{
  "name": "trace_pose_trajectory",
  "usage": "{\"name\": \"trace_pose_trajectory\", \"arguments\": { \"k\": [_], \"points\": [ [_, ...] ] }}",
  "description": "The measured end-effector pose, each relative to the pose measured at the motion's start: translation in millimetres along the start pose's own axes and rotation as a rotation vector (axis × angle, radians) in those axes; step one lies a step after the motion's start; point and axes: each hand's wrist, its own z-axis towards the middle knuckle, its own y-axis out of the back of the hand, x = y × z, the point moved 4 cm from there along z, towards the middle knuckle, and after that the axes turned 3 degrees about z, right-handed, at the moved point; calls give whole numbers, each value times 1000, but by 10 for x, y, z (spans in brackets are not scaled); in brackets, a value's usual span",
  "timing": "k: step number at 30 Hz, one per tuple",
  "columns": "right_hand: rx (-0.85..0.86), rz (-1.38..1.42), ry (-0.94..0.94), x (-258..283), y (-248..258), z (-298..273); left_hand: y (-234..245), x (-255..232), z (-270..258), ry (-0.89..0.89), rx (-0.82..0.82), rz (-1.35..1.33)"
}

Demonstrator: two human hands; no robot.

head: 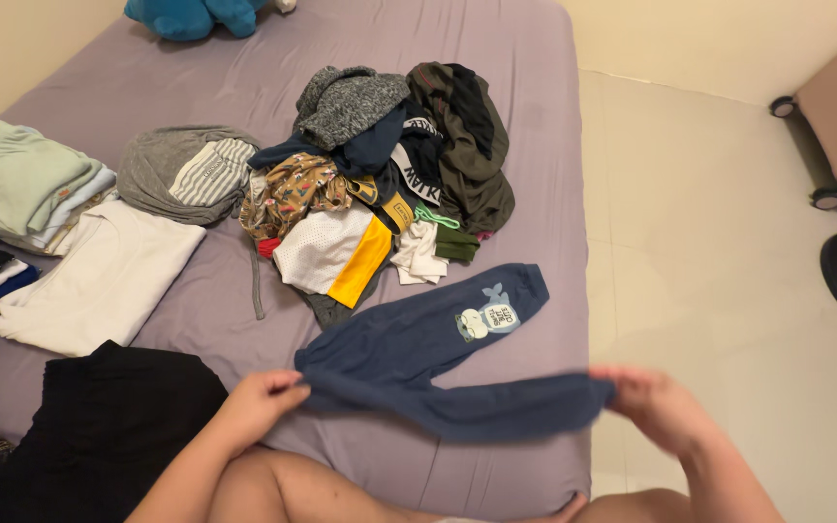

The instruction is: The person folds various items of clothing, including shirts, shorts, and trousers, by hand on a bed and organizes them into stacks.

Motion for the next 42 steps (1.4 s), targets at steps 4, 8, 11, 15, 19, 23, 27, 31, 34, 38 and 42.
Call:
{"name": "trace_pose_trajectory", "arguments": {
  "k": [4, 8, 11, 15, 19, 23, 27, 31, 34, 38, 42],
  "points": [
    [66, 278, -107, 314, -147, 786, -87, 2, 317, 117, -19, -308],
    [-144, -284, -178, 349, -225, 1153, -157, -15, 507, 91, -196, -296],
    [-140, -396, -59, 450, -157, 1244, -140, 56, 486, 81, -255, -338],
    [-101, -339, 19, 597, -38, 1406, -168, 8, 424, 52, -209, -460],
    [-171, -64, -53, 494, -41, 1623, -119, -83, 372, 69, -365, -186],
    [-406, -259, -171, 407, -261, 1595, -96, -149, 390, 30, -462, 33],
    [-399, -395, 75, 536, -422, 1421, -106, -178, 354, 34, -487, 88],
    [-543, -331, 283, 622, -394, 1362, -99, -223, 302, -34, -498, 40],
    [-686, -486, 340, 642, -437, 1290, -116, -229, 279, -53, -513, 126],
    [-810, -772, 703, 640, -792, 912, -121, -218, 338, -38, -532, 232],
    [-494, -816, 921, 96, -1692, 286, -137, -157, 379, 73, -485, 244]
  ]
}}
